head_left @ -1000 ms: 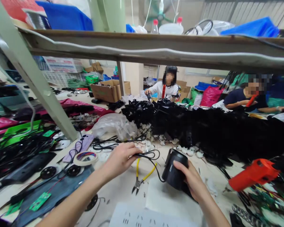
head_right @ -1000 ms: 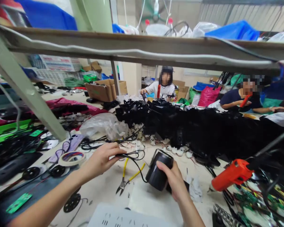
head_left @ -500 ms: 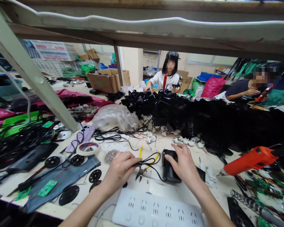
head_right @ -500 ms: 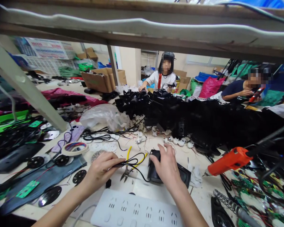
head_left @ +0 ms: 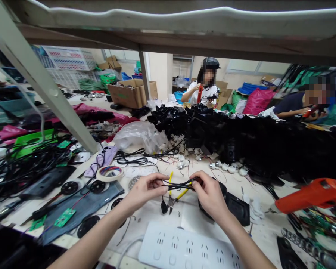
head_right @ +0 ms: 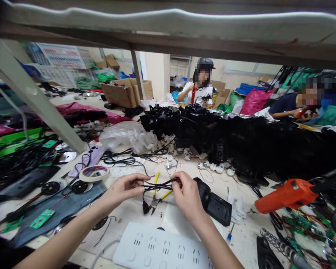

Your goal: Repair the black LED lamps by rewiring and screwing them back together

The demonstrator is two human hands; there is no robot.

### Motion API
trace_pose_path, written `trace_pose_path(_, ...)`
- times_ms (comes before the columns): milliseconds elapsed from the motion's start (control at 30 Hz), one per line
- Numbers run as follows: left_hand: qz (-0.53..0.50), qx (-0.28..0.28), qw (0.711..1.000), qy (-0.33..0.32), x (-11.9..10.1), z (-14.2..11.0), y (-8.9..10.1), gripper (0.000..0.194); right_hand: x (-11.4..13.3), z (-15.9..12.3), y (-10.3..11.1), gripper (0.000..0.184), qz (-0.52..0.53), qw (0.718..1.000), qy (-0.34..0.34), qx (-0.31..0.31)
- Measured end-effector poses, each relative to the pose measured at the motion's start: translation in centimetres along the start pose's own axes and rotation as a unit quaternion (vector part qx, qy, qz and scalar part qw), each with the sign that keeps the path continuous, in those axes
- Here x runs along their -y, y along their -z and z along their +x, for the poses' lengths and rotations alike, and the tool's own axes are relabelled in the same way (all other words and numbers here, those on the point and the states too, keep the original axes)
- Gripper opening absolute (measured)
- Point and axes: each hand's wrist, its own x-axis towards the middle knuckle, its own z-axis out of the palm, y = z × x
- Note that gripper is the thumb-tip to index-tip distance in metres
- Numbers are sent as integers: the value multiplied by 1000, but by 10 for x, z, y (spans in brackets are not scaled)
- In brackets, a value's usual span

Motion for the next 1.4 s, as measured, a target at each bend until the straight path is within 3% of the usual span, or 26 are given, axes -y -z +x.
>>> trace_pose_path(167,-61,-32,997,40,-5,3,-12,42,2,-5,-5,18,-21,993,98,-60)
trace_pose_path(300,-142,-7,987,77,-15,0,-19,40,6,-13,-4,24,-38,983,163,-75)
trace_pose_path(433,-257,16,962,90,-21,-7,-19,39,2,-17,2,23,-56,981,154,-102)
trace_pose_path(633,-356,-13,930,93,-21,-16,-21,29,-4,-18,6,23,-57,986,115,-109)
trace_pose_path(700,-312,2,943,117,-21,-17,-23,30,-4,-20,6,23,-52,986,103,-117)
trace_pose_path(800,-152,58,974,160,-23,-19,-25,37,-4,-25,7,24,-43,987,97,-121)
trace_pose_path(900,-47,68,987,137,-25,-21,-24,36,-4,-30,8,23,-42,986,106,-119)
trace_pose_path(1100,-80,12,995,52,-19,-20,-22,35,-10,-29,10,18,-7,990,67,-128)
trace_pose_path(1200,-62,5,998,-2,-12,-16,-20,32,-14,-28,13,12,94,993,-3,-76)
trace_pose_path(1300,-28,32,998,-40,-8,-12,-20,22,-12,-29,22,6,197,977,-76,-13)
trace_pose_path(1400,18,92,995,-20,-10,-9,-24,40,-11,-27,40,19,207,974,-67,64)
